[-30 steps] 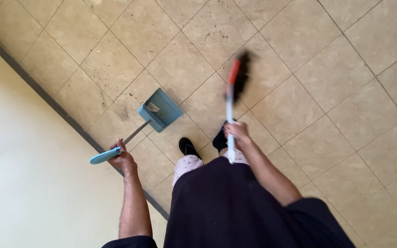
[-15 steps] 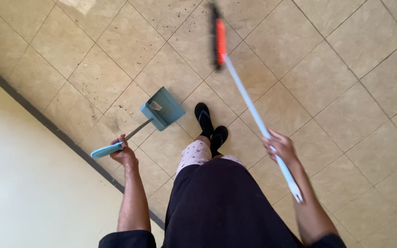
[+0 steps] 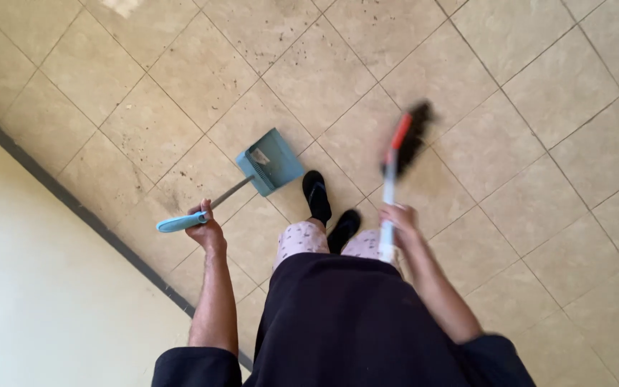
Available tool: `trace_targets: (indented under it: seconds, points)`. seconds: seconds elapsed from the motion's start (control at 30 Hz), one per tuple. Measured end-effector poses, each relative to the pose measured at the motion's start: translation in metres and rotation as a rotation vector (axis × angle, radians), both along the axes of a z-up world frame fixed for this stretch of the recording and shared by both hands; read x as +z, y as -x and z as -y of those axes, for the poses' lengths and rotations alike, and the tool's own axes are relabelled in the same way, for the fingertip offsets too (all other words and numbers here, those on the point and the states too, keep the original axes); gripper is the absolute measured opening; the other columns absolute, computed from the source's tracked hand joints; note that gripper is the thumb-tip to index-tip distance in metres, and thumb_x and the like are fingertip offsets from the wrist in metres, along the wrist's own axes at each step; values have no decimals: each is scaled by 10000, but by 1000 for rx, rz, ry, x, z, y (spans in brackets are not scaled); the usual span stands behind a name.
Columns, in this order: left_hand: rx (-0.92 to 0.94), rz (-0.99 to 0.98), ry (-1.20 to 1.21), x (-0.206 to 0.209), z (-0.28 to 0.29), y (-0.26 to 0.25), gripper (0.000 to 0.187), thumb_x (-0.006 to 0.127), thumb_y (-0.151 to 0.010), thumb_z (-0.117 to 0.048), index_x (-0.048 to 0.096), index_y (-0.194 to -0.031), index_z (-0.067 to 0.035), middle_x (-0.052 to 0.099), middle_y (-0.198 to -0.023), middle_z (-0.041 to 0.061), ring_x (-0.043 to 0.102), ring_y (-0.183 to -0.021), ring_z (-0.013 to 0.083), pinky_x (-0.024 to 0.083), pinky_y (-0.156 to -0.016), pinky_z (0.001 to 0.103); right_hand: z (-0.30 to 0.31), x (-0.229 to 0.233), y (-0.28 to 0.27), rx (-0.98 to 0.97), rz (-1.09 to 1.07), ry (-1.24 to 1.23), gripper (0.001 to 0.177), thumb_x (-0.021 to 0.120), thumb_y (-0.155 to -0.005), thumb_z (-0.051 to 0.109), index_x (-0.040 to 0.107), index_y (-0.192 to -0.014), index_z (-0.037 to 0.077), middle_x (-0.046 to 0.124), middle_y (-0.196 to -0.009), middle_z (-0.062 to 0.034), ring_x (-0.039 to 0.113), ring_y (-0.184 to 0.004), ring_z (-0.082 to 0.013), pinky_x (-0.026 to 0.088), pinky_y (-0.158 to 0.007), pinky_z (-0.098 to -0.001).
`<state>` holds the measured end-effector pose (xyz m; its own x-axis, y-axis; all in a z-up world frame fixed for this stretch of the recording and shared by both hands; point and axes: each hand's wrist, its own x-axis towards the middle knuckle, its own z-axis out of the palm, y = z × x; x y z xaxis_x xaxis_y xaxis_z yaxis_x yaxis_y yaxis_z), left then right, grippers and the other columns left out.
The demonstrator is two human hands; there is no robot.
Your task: Sweeping dirt and debris from a tiled floor into a dustpan.
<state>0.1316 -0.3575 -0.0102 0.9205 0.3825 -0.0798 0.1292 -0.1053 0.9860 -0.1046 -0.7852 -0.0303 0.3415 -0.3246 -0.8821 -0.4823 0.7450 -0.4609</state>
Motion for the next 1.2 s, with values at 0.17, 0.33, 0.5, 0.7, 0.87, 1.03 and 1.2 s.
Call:
trace_targets:
  seconds: [0.17,0.33,0.5,0.7,0.87,1.03,1.2]
  points:
    - [19,3,-69,17,10,11,150,758,-983,-63,649,-933,26,733,-942,126,705,-910,167,583,-884,320,-23,-3,-81,148,85,42,117,627,-854,0,578,-748,-16,545,-581,-67,517,-448,-146,436,-412,-292]
    - [97,59,-80,31,17,48,160,774,-967,-82,653,-930,15,726,-919,95,709,-896,144,592,-882,309,59,-26,-55,36,280,-580,80,616,-914,41,563,-972,54,531,-684,13,435,-447,-26,386,-388,-199]
    - [151,129,-156,46,16,91,182,795,-979,-95,657,-933,14,719,-902,75,646,-841,117,542,-849,274,118,83,10,211,327,-243,571,554,-1006,68,383,-1534,-67,508,-745,-3,407,-499,-12,314,-378,-159]
    - [304,66,-192,66,9,135,164,788,-970,-119,675,-933,-5,717,-894,67,638,-834,112,542,-807,281,149,156,89,412,19,143,635,611,-928,57,432,-1538,76,514,-657,-16,423,-456,-59,343,-359,-222]
    - [343,90,-188,77,-6,169,181,788,-967,-139,664,-921,-17,738,-916,63,681,-870,120,572,-846,284,119,115,134,390,-69,190,543,585,-901,-24,543,-1440,24,512,-650,-17,452,-470,-78,390,-386,-247]
    - [428,11,-51,65,-37,190,194,798,-956,-133,653,-909,-13,723,-908,70,661,-844,131,555,-783,301,54,33,102,210,61,-99,27,568,-960,-30,556,-940,-41,510,-642,-15,486,-493,-83,405,-435,-233]
    - [368,46,-141,66,-71,204,160,783,-966,-107,654,-953,-12,746,-962,102,711,-936,173,589,-902,329,-25,-19,20,374,208,-306,81,516,-988,52,538,-916,22,504,-686,-12,428,-475,-60,352,-393,-207]
